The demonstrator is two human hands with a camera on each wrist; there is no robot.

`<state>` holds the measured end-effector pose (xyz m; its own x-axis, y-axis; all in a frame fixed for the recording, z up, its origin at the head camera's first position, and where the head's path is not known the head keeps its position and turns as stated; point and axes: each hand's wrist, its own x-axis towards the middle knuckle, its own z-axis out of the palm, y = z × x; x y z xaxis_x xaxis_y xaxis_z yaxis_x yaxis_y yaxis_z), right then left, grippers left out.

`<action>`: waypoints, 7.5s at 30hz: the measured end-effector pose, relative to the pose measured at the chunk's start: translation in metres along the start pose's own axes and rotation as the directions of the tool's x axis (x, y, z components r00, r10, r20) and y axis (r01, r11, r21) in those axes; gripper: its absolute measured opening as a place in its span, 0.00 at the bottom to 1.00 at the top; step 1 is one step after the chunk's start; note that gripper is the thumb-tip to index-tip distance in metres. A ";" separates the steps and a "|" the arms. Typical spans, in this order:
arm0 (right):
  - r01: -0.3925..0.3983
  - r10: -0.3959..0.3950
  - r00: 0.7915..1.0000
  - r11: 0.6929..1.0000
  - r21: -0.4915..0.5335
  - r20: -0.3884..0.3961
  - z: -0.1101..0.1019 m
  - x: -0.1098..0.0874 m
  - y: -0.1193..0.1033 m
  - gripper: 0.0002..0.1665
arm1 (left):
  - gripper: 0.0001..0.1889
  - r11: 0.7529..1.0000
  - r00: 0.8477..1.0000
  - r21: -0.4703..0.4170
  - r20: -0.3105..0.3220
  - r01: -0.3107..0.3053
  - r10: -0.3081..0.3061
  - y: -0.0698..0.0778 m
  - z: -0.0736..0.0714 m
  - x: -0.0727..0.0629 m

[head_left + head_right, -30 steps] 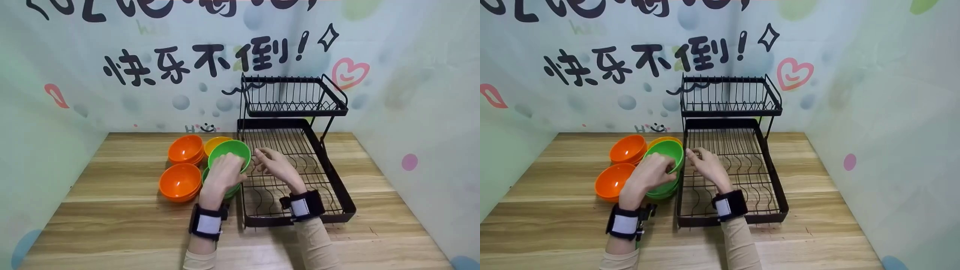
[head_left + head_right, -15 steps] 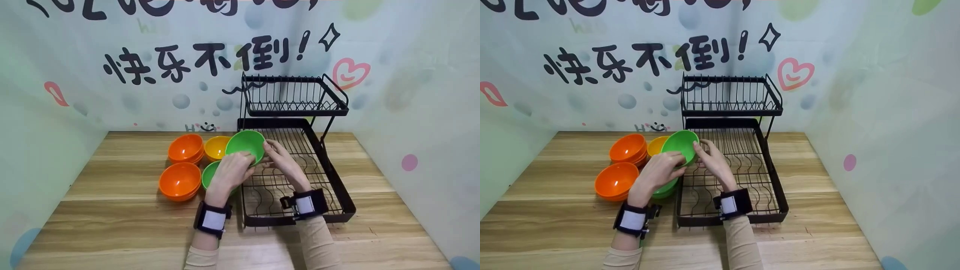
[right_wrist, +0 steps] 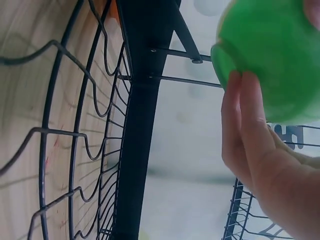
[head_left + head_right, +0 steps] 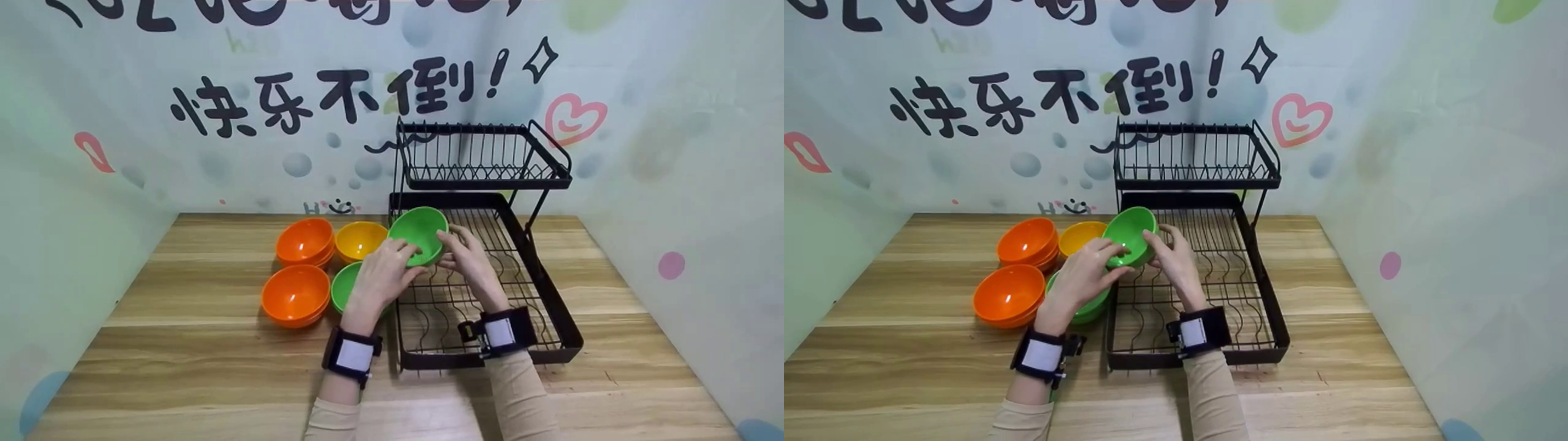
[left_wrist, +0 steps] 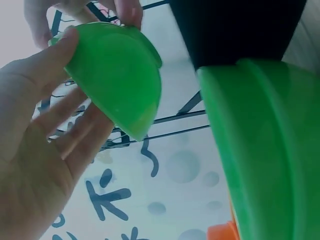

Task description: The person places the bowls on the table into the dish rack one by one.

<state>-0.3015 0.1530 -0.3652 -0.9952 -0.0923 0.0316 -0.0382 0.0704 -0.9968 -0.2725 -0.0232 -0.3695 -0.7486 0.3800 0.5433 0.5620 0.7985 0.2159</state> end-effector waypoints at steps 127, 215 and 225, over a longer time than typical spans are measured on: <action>0.024 -0.096 0.993 0.754 -0.657 -0.074 0.010 0.018 0.036 0.44 | 0.15 0.896 0.810 0.020 0.418 0.444 -0.411 -0.011 0.008 -0.008; 0.087 -0.091 0.996 0.877 -0.473 0.015 0.019 -0.010 0.000 0.33 | 0.09 0.994 0.995 0.068 0.064 -0.079 0.075 0.001 -0.018 -0.004; 0.024 -0.015 0.999 0.975 -0.222 0.044 0.019 -0.007 0.001 0.34 | 0.09 0.988 0.989 0.051 0.024 -0.145 0.144 0.004 -0.014 -0.002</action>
<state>-0.2928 0.1351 -0.3681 -0.9896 -0.1371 0.0430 -0.0812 0.2867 -0.9546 -0.2639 -0.0271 -0.3586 -0.6682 0.5018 0.5492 0.6456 0.7579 0.0931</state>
